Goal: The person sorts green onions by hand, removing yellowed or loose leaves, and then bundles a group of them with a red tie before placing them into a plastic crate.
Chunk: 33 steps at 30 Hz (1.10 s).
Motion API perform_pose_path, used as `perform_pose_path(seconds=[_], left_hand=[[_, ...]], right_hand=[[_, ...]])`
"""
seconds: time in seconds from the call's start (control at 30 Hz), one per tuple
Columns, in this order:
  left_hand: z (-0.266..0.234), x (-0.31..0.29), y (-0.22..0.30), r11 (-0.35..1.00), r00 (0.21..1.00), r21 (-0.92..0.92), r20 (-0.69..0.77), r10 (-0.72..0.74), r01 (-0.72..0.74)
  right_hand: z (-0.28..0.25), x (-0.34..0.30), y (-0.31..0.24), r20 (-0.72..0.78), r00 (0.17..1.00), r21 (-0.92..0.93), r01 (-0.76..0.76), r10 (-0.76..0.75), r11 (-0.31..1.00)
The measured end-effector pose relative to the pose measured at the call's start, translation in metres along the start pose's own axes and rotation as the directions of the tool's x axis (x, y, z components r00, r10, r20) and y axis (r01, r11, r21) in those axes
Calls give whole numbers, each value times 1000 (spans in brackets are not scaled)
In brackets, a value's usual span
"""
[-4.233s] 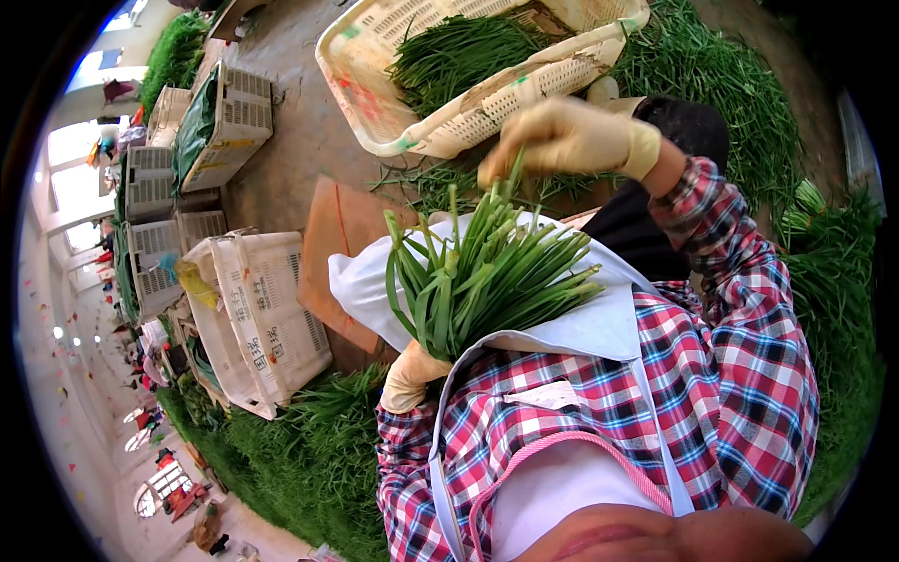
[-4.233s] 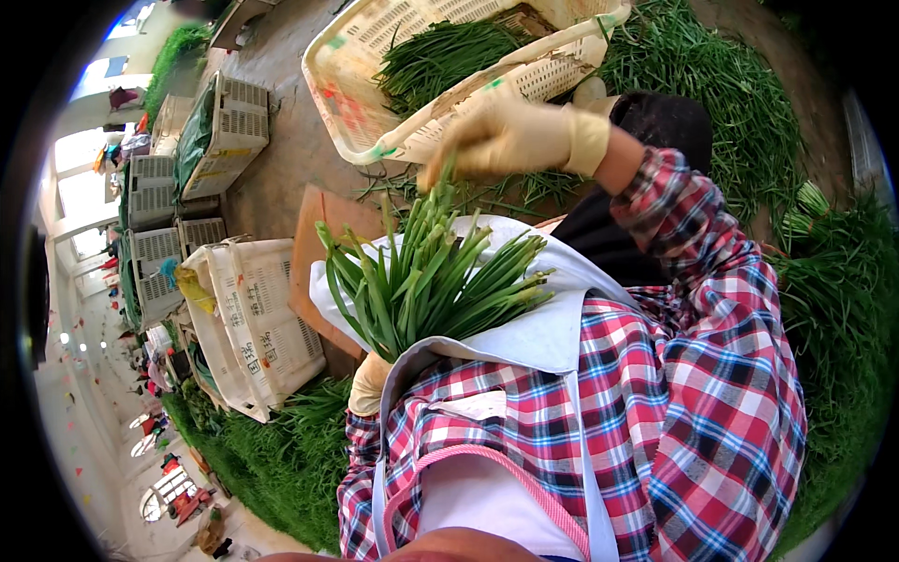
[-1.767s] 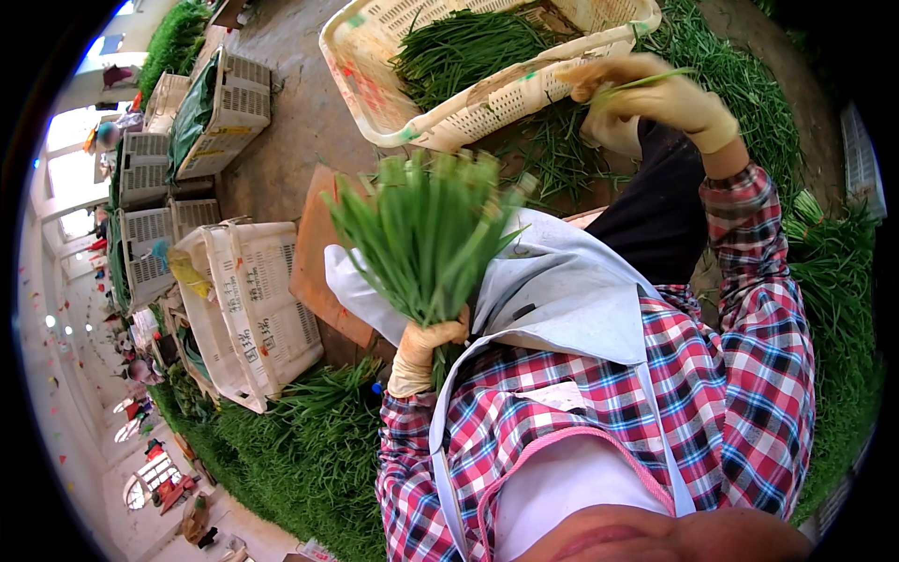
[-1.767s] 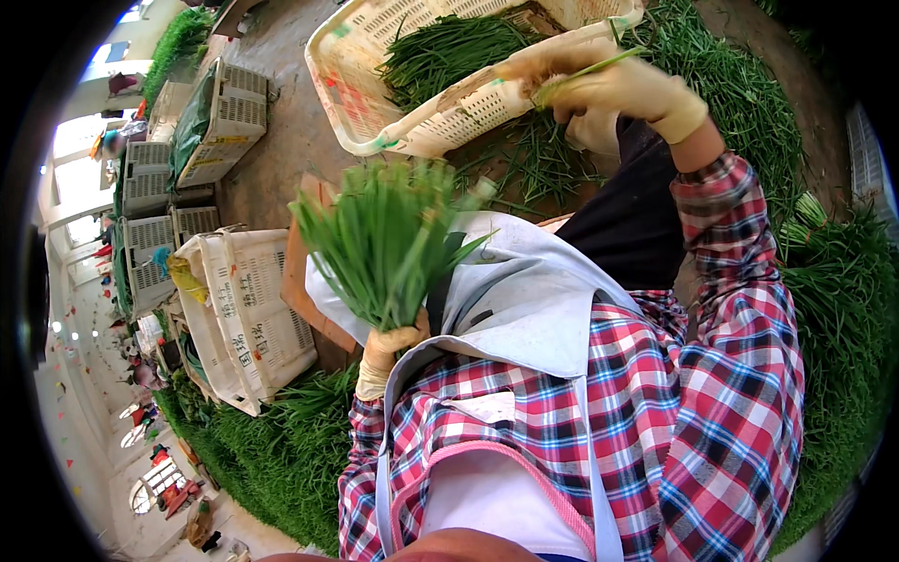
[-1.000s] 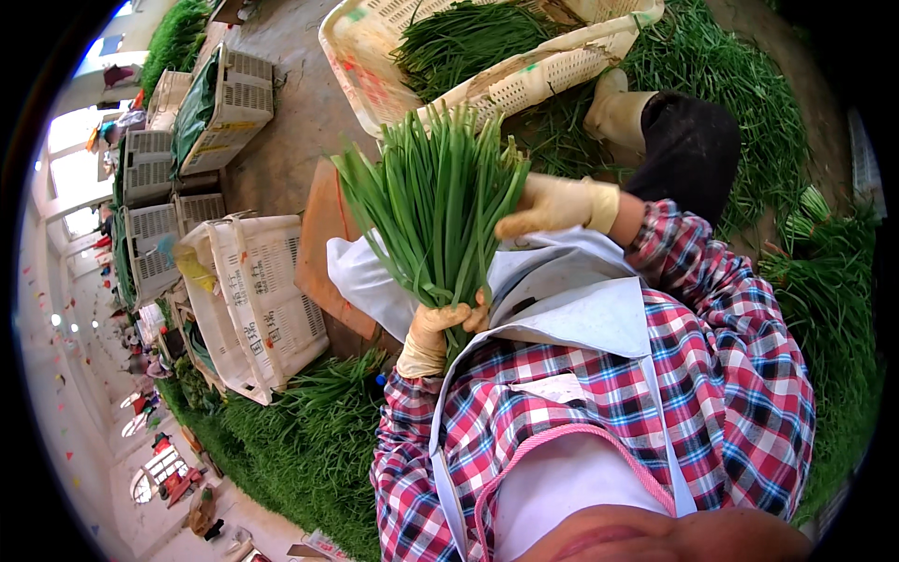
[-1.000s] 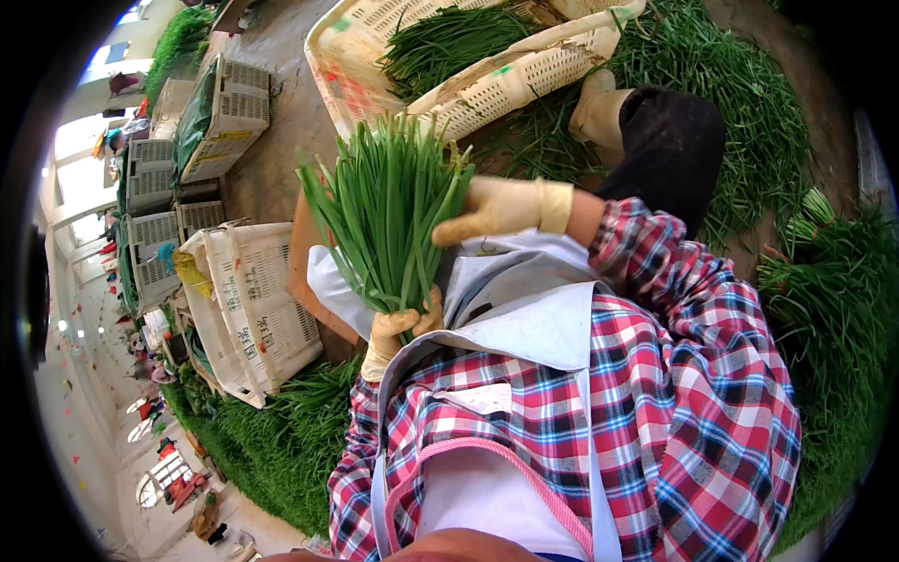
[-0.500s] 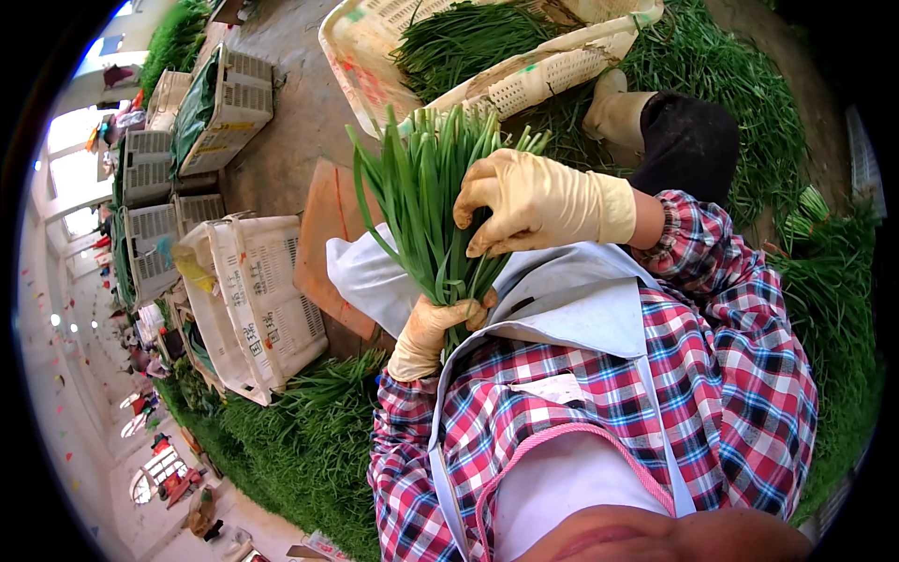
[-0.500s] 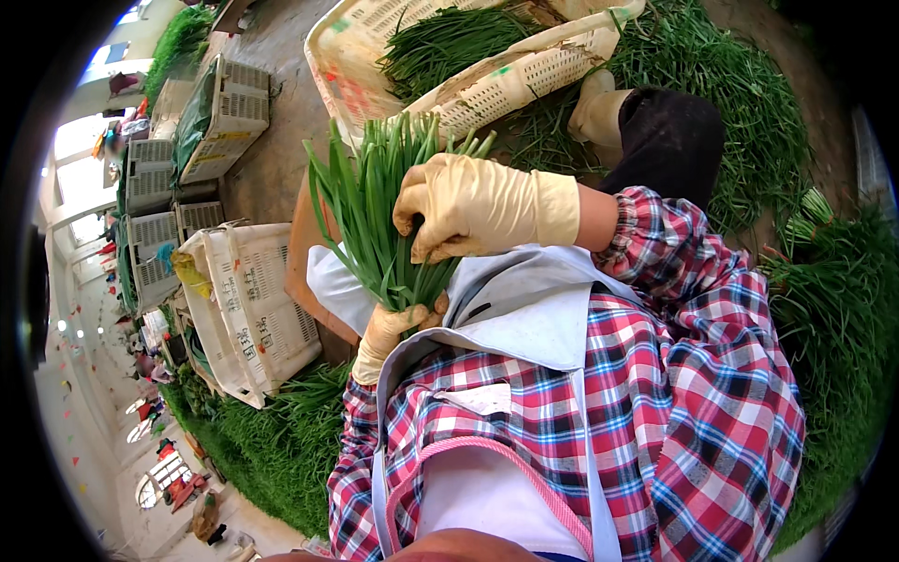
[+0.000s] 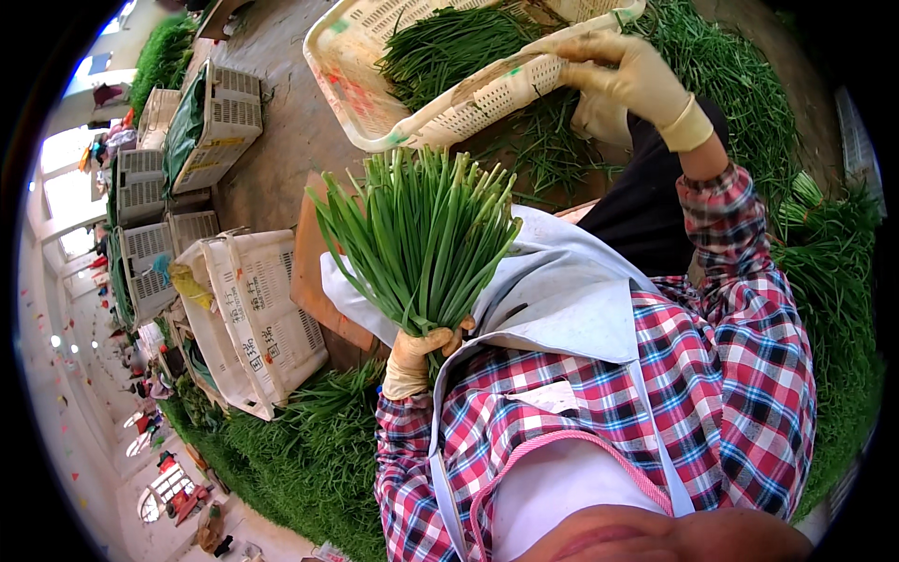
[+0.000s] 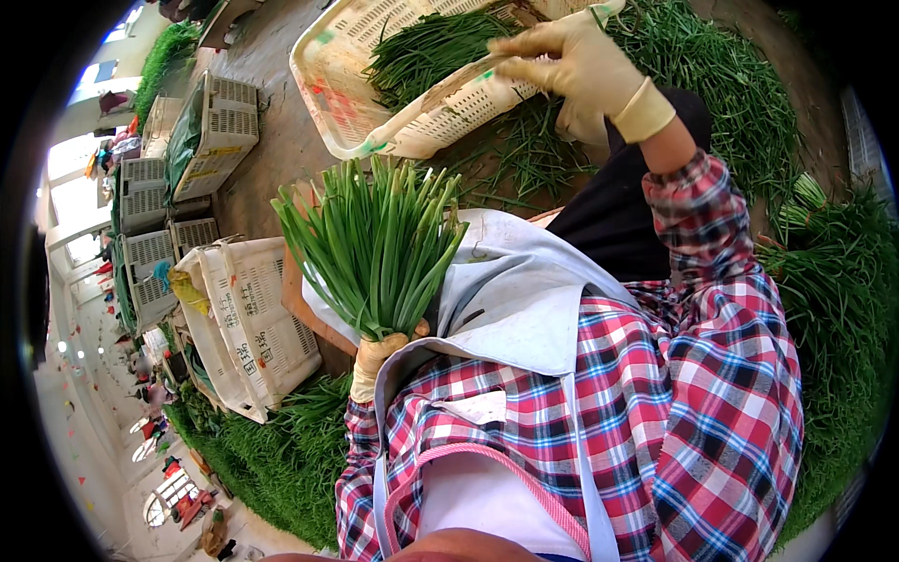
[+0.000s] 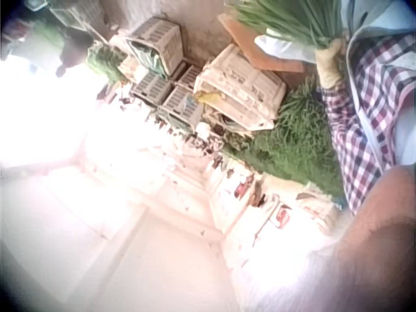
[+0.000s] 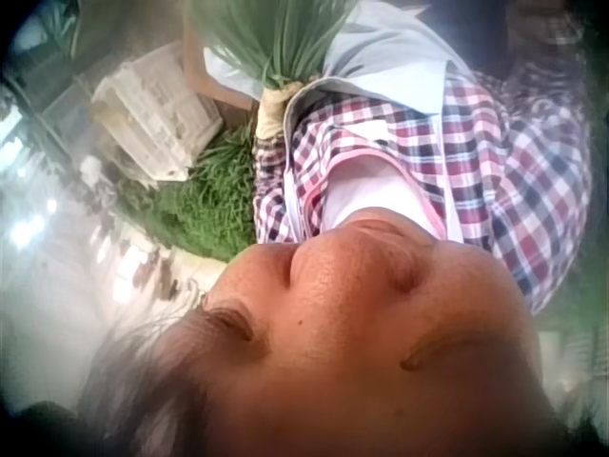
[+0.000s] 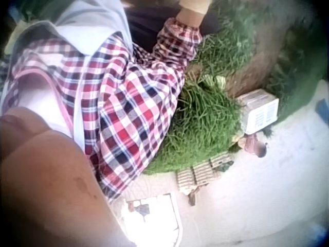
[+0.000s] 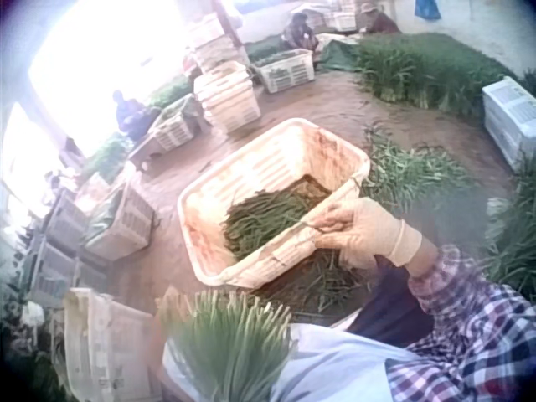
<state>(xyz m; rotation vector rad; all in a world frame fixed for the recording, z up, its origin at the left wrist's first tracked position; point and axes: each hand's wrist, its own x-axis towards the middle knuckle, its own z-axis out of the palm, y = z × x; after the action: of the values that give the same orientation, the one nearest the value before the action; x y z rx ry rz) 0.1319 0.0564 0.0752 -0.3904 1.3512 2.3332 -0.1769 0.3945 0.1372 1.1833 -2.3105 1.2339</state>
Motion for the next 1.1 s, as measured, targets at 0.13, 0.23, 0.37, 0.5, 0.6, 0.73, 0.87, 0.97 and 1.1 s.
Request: perform_pose_path(seconds=[0.13, 0.23, 0.37, 0.5, 0.6, 0.73, 0.87, 0.97, 1.1], left_hand=[[-2, 1, -1, 998, 998, 41, 30, 46, -47], [18, 11, 4, 993, 993, 34, 35, 109, -110], [11, 11, 4, 997, 995, -34, 75, 70, -68], [5, 5, -7, 938, 1000, -348, -6, -4, 1], [1, 7, -13, 902, 999, -431, -48, 7, -27], [-2, 3, -9, 938, 997, -341, -67, 46, -66], [3, 0, -5, 959, 991, -266, -117, 70, -99], [6, 3, 0, 987, 979, -114, -183, 88, -110], [19, 2, 6, 995, 942, 63, -322, 93, -77]], right_hand=[[37, -13, -55, 446, 825, 400, -530, 346, 748], [71, -24, -69, 645, 744, 499, -583, 174, 641], [78, -26, -80, 675, 727, 643, -664, 125, 381], [70, -27, -81, 600, 797, 628, -521, 66, 578], [73, -30, -77, 471, 882, 753, -386, -28, 533], [47, -27, -78, 534, 844, 823, -506, -50, 257], [27, -20, -56, 322, 908, 942, -335, -267, -6], [20, -23, -49, 408, 903, 780, -423, 137, 462], [34, -12, -85, 280, 948, 369, -249, 149, 896]])
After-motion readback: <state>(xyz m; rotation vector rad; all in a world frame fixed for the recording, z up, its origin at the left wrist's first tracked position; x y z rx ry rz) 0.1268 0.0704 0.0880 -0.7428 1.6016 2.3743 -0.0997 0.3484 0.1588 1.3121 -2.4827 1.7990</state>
